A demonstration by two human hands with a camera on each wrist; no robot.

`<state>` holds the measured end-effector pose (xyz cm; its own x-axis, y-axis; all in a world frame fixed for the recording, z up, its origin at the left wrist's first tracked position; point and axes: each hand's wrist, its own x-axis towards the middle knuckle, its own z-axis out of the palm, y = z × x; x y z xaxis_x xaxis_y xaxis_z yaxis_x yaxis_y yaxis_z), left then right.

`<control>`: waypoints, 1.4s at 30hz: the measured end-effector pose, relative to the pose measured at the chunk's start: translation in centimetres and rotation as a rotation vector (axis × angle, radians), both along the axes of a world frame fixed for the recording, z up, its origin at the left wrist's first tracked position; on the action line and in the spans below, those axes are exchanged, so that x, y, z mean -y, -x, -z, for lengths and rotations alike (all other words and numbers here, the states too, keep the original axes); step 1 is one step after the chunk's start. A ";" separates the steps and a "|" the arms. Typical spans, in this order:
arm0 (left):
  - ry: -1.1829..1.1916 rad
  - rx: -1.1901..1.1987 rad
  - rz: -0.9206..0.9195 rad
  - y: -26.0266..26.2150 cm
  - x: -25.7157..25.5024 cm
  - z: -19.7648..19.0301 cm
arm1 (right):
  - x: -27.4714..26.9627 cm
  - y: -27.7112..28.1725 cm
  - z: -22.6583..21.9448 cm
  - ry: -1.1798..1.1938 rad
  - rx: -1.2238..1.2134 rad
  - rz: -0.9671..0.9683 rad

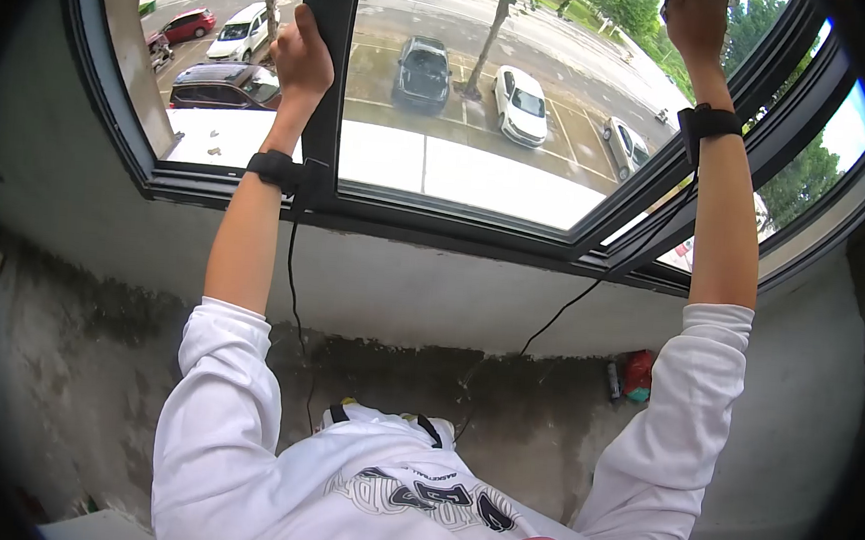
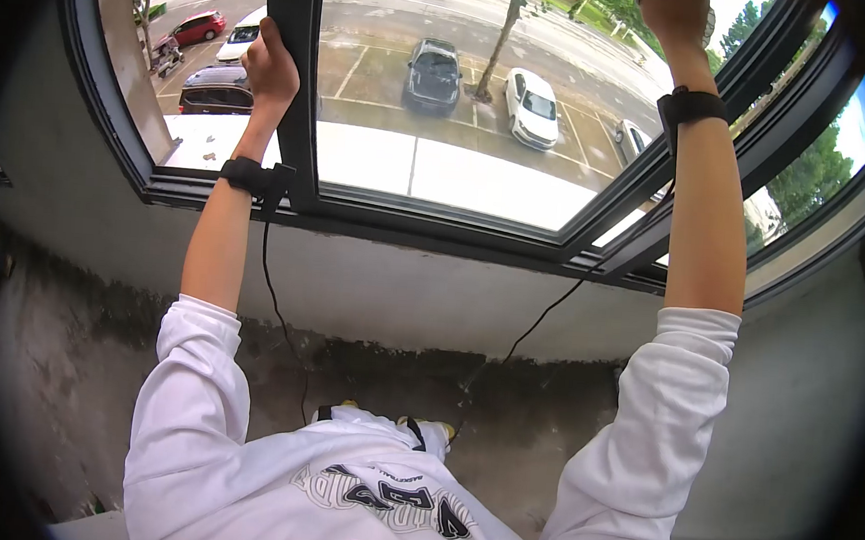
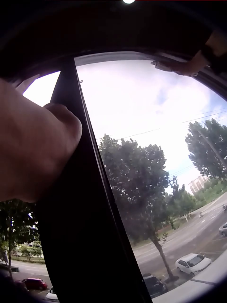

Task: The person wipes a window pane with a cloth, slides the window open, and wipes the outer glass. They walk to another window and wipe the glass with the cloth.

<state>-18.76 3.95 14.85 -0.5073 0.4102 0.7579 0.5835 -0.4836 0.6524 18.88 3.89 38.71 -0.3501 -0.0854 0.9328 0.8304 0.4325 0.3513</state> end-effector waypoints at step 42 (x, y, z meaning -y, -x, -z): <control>0.206 -0.012 -0.349 0.8 -0.9 2.2 | 74.2 -20.8 65.8 0.053 -1.948 1.545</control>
<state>-19.56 4.89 12.61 -0.6350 0.3587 0.6842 0.6975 -0.1145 0.7073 39.64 -70.31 -27.11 0.7147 -0.6853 0.1400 -0.3315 -0.5081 -0.7950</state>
